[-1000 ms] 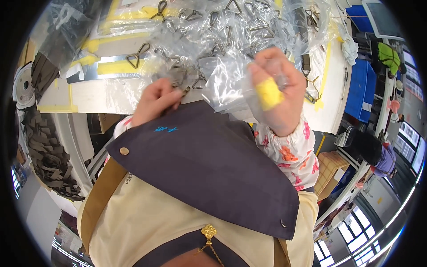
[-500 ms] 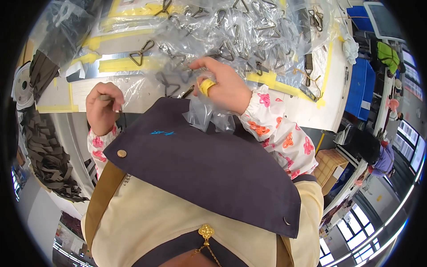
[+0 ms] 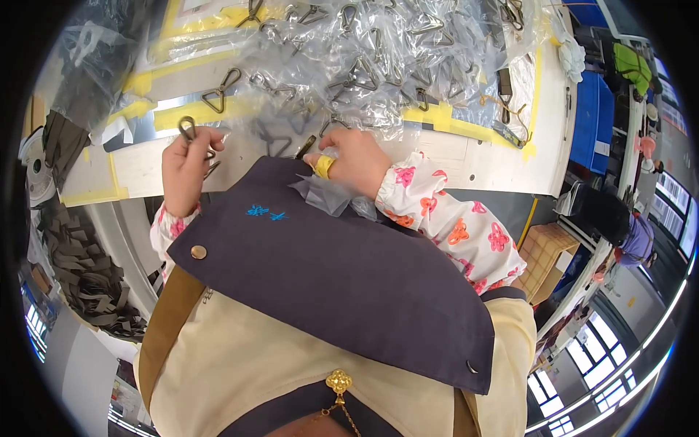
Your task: The person is sorting and bagging various metal hardware components like D-rings and hooks at a workshop station.
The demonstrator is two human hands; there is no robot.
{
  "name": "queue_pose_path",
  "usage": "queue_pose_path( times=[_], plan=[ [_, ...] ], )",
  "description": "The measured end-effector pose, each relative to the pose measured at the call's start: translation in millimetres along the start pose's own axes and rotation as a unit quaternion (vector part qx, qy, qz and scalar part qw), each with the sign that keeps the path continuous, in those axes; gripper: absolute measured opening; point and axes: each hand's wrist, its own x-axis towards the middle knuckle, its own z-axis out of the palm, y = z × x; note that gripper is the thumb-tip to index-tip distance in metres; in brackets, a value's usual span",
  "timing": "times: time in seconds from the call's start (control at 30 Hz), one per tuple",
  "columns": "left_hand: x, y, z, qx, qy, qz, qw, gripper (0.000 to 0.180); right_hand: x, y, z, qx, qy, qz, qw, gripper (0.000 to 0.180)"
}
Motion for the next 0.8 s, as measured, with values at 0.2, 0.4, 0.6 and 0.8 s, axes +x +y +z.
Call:
queue_pose_path(
  times=[0.2,0.4,0.6,0.8],
  plan=[
    [11.3,20.3,17.0,0.263,-0.021,0.023,0.964,0.022,4.1,-8.5,-0.3,0.019,0.044,-0.024,0.999,0.029],
    [23.6,60.9,42.2,0.102,-0.074,0.072,0.989,0.016,-2.0,-9.6,-4.4,0.039,0.095,-0.100,0.990,0.027],
    [96.4,114.9,175.6,0.264,-0.338,0.215,0.877,0.017,-10.3,-1.2,-5.7,0.066,0.064,-0.129,0.987,0.031],
    [215.2,92.4,328.4,0.461,-0.490,0.110,0.732,0.017,-23.2,21.5,-12.9,0.130,0.114,-0.156,0.973,0.033]
  ],
)
